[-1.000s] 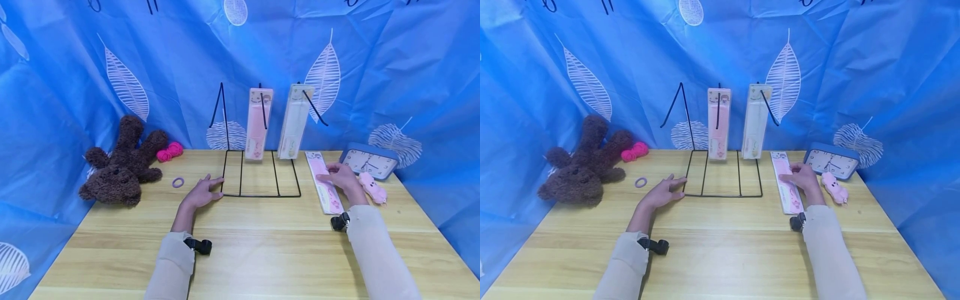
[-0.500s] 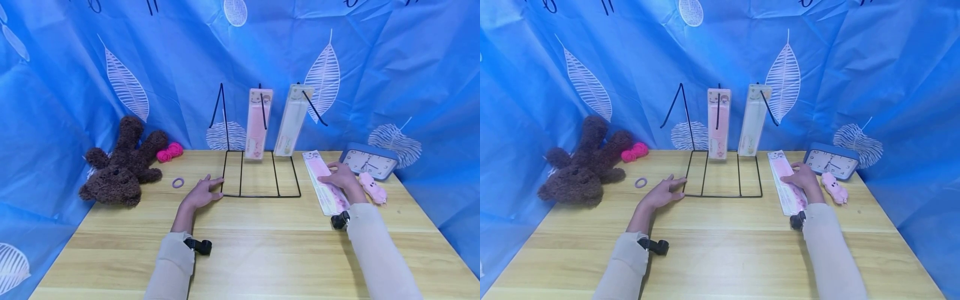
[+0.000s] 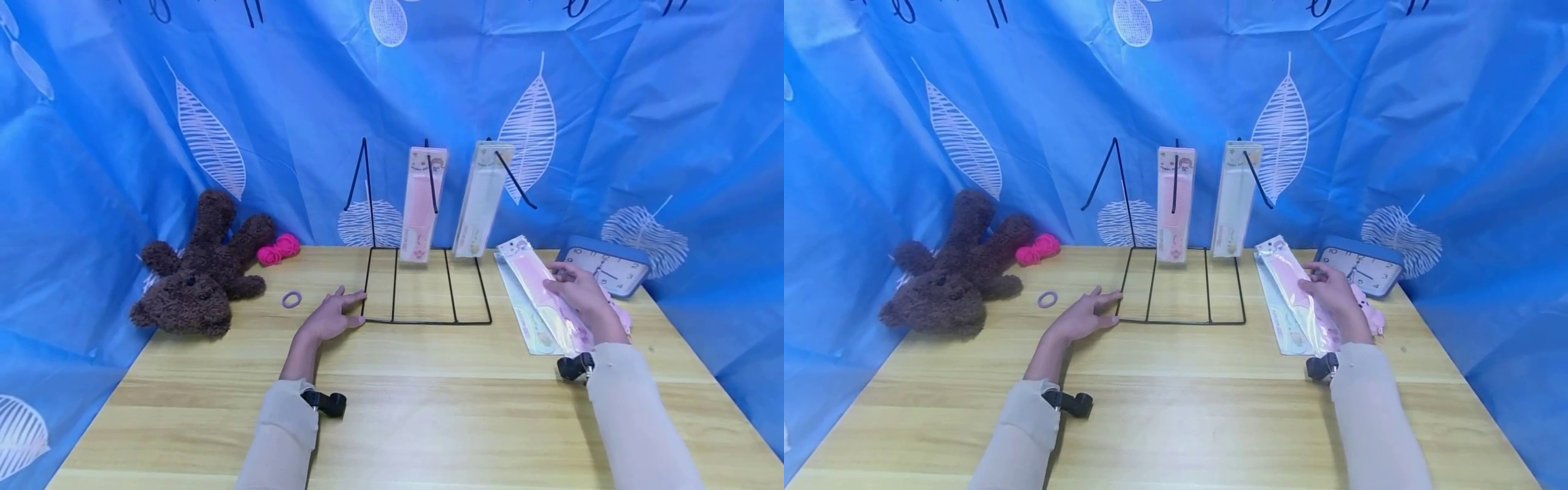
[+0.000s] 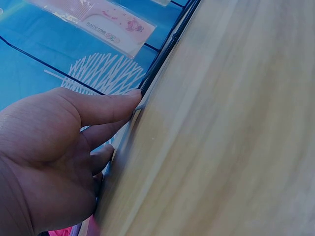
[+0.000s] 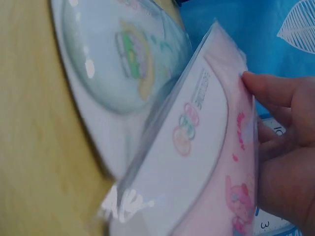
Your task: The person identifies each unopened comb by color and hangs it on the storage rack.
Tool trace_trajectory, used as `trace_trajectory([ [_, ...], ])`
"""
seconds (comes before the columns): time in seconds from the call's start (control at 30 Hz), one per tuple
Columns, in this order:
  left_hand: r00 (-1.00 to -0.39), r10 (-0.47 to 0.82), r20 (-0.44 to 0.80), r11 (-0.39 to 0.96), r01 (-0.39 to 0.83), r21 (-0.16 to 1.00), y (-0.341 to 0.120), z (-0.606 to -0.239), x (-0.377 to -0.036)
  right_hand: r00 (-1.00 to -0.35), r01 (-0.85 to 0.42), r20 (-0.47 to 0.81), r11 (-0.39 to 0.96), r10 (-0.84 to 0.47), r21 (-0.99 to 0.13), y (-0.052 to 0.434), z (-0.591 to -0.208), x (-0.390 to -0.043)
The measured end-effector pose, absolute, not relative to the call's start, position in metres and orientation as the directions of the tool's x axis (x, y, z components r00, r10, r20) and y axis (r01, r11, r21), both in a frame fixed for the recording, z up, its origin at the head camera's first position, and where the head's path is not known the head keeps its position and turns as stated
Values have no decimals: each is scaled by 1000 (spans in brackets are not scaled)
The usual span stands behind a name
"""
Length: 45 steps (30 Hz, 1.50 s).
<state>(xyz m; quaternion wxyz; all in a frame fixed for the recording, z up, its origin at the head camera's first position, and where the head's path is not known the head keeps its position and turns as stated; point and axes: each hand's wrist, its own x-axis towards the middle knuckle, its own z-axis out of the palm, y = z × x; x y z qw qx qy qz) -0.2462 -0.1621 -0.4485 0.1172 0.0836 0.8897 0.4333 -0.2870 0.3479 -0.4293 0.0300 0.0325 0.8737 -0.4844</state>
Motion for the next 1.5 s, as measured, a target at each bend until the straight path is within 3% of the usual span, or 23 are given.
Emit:
trace_trajectory([
  [0.2,-958,246,-147,626,41,779,-162,-450,-245,-999,0,-18,492,-32,-870,352,-425,-279],
  [0.5,-957,246,-154,612,31,790,-161,-452,-245,-965,-225,155,372,-209,-901,348,-414,-275],
  [1.17,-957,252,-146,623,44,781,-162,-450,-246,-956,-280,205,432,-212,-857,286,-362,-269],
  [1.5,-958,250,-142,613,43,789,-160,-445,-244,-857,-482,379,287,-348,-828,270,-334,-258],
])
